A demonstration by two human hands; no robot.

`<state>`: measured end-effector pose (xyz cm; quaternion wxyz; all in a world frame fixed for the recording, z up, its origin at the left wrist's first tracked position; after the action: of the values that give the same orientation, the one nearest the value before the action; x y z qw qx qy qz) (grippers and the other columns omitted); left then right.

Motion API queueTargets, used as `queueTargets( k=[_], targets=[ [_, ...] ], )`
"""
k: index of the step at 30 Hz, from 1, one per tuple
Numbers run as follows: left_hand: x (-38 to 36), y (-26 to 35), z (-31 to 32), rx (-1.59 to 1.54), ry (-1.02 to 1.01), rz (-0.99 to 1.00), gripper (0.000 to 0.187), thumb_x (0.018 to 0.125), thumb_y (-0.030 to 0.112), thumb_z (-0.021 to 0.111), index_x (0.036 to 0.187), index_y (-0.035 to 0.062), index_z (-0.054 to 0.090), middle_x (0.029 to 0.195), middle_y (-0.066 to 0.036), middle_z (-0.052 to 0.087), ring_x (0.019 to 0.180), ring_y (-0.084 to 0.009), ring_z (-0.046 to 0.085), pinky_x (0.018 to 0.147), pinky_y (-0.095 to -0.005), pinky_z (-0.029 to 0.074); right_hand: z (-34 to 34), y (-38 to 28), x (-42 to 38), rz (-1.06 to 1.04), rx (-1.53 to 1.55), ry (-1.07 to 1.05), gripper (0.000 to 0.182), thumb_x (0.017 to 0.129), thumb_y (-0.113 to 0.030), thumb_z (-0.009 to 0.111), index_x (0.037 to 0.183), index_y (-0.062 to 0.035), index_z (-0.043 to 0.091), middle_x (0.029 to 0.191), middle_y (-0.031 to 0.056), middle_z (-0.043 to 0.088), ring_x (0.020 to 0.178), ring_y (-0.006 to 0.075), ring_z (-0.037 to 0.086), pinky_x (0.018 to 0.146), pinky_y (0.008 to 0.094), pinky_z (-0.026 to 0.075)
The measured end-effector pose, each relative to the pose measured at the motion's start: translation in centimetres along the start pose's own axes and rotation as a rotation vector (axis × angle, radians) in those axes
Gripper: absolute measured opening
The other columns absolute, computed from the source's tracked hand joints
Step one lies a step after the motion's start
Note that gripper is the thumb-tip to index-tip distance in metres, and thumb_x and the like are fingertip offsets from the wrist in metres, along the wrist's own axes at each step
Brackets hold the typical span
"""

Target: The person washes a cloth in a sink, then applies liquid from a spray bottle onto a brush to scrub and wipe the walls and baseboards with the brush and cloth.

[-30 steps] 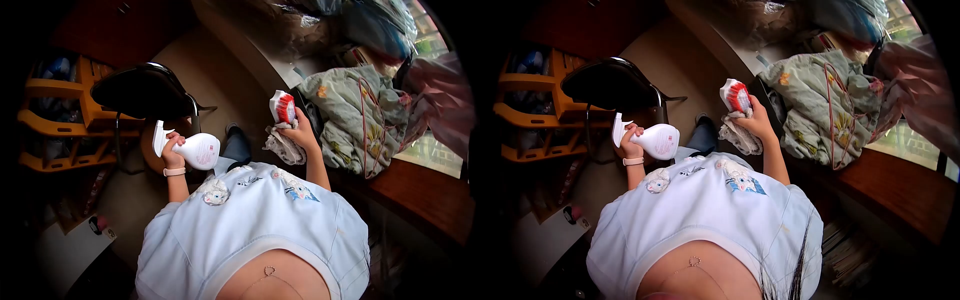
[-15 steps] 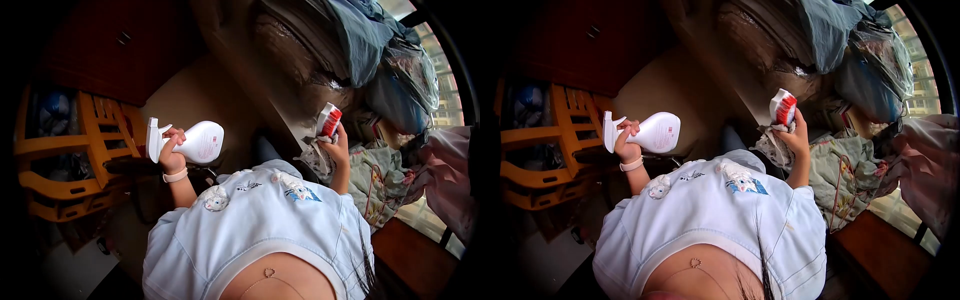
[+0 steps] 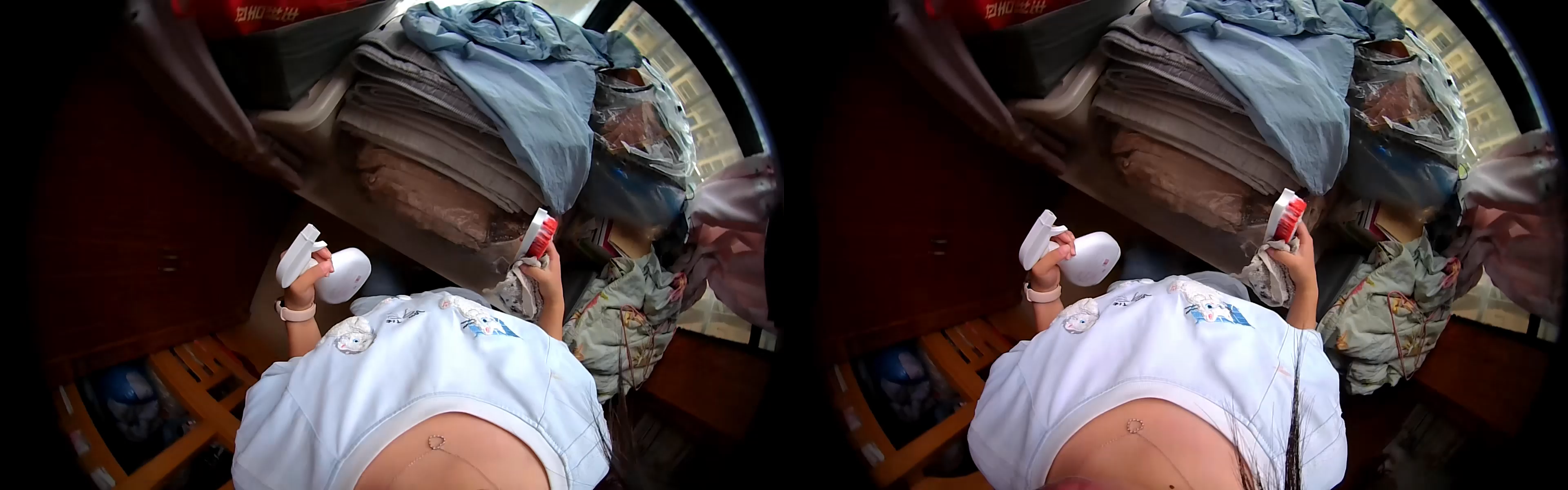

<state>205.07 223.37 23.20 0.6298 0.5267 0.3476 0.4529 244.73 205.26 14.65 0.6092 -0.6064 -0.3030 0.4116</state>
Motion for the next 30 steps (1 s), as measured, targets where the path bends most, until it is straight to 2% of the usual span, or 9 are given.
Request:
queueTargets(
  k=[5,10,14,15,18,19,25,26,30],
  targets=[
    [9.1,-2.6,1.4,0.013,-0.474,-0.226,0.020,0.060,0.004,0.063,0.077,-0.0043,0.059,0.066,-0.009,0.058,0.057,-0.0143,0.056,0.053,-0.0244,0.044,4.0,4.2,-6.1,-0.031,0.042,0.471,0.055,0.058,-0.004,0.071,0.110,-0.0018,0.051,0.095,0.0045,0.058,0.084,0.0138,0.056,0.078,0.0267,0.044],
    [14.0,-0.8,1.5,0.192,-0.914,-0.183,0.020,0.061,0.004,0.066,0.077,-0.0024,0.058,0.066,-0.007,0.059,0.056,-0.0126,0.056,0.054,-0.0224,0.043,11.5,10.4,-15.7,0.017,0.132,1.078,0.044,0.063,-0.007,0.072,0.102,0.0003,0.052,0.091,0.0063,0.059,0.079,0.0144,0.057,0.074,0.0275,0.045],
    [14.3,-2.5,-1.1,0.225,-0.990,-0.098,0.021,0.061,0.005,0.065,0.080,-0.0045,0.058,0.064,-0.007,0.058,0.055,-0.0127,0.055,0.054,-0.0226,0.043,18.3,17.0,-21.6,0.047,0.438,1.331,0.042,0.066,-0.012,0.073,0.099,0.0008,0.051,0.090,0.0094,0.060,0.077,0.0162,0.058,0.071,0.0283,0.047],
    [13.8,-3.0,-1.7,0.179,-0.939,-0.171,0.021,0.063,0.004,0.065,0.081,-0.0054,0.058,0.063,-0.007,0.057,0.055,-0.0131,0.054,0.054,-0.0238,0.043,20.4,18.7,-23.0,0.076,0.489,1.392,0.042,0.066,-0.013,0.073,0.099,0.0010,0.050,0.090,0.0100,0.060,0.078,0.0165,0.058,0.071,0.0286,0.047],
    [12.2,-5.7,-4.0,0.288,-0.879,-0.183,0.016,0.068,0.000,0.062,0.083,-0.0046,0.059,0.065,-0.008,0.057,0.057,-0.0132,0.053,0.053,-0.0261,0.043,27.1,22.2,-25.1,0.176,0.494,1.428,0.045,0.066,-0.015,0.073,0.100,0.0006,0.048,0.092,0.0112,0.059,0.080,0.0179,0.058,0.071,0.0295,0.047],
    [10.5,-8.1,-3.9,0.280,-0.885,-0.175,0.016,0.068,0.000,0.062,0.083,-0.0046,0.059,0.065,-0.008,0.057,0.057,-0.0132,0.053,0.053,-0.0261,0.043,26.3,25.1,-25.0,0.154,0.451,1.412,0.046,0.066,-0.016,0.073,0.100,0.0006,0.048,0.093,0.0112,0.059,0.080,0.0185,0.058,0.072,0.0298,0.047],
    [2.2,-19.4,-6.7,0.434,-1.202,-0.205,0.005,0.069,-0.001,0.059,0.073,-0.0017,0.055,0.067,-0.006,0.058,0.060,-0.0112,0.054,0.057,-0.0234,0.043,34.1,40.4,-28.5,0.352,0.622,1.448,0.049,0.062,-0.017,0.077,0.099,0.0010,0.050,0.092,0.0104,0.060,0.080,0.0179,0.058,0.074,0.0299,0.046],
    [1.9,-23.4,-5.2,0.461,-1.264,-0.025,0.006,0.071,0.000,0.059,0.075,-0.0016,0.056,0.067,-0.005,0.059,0.061,-0.0111,0.055,0.058,-0.0233,0.043,30.8,45.8,-26.9,0.286,0.566,1.494,0.046,0.061,-0.018,0.076,0.096,0.0001,0.053,0.090,0.0099,0.061,0.079,0.0176,0.059,0.073,0.0295,0.046],
    [-1.2,-30.0,-4.9,0.689,-1.396,0.046,0.011,0.068,0.007,0.060,0.078,0.0018,0.058,0.068,-0.011,0.059,0.058,-0.0212,0.060,0.057,-0.0276,0.047,34.0,54.2,-28.8,0.513,0.480,1.511,0.043,0.059,-0.022,0.075,0.091,0.0005,0.057,0.086,0.0112,0.063,0.078,0.0190,0.060,0.073,0.0300,0.046]
  ],
)
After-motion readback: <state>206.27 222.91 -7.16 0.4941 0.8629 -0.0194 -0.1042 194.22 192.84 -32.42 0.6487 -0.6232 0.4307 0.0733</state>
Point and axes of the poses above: each hand's wrist, its own x-axis towards the middle knuckle, its own z-axis out of the palm, y = z × x, the point moved 10 cm from there along x, towards the middle knuckle
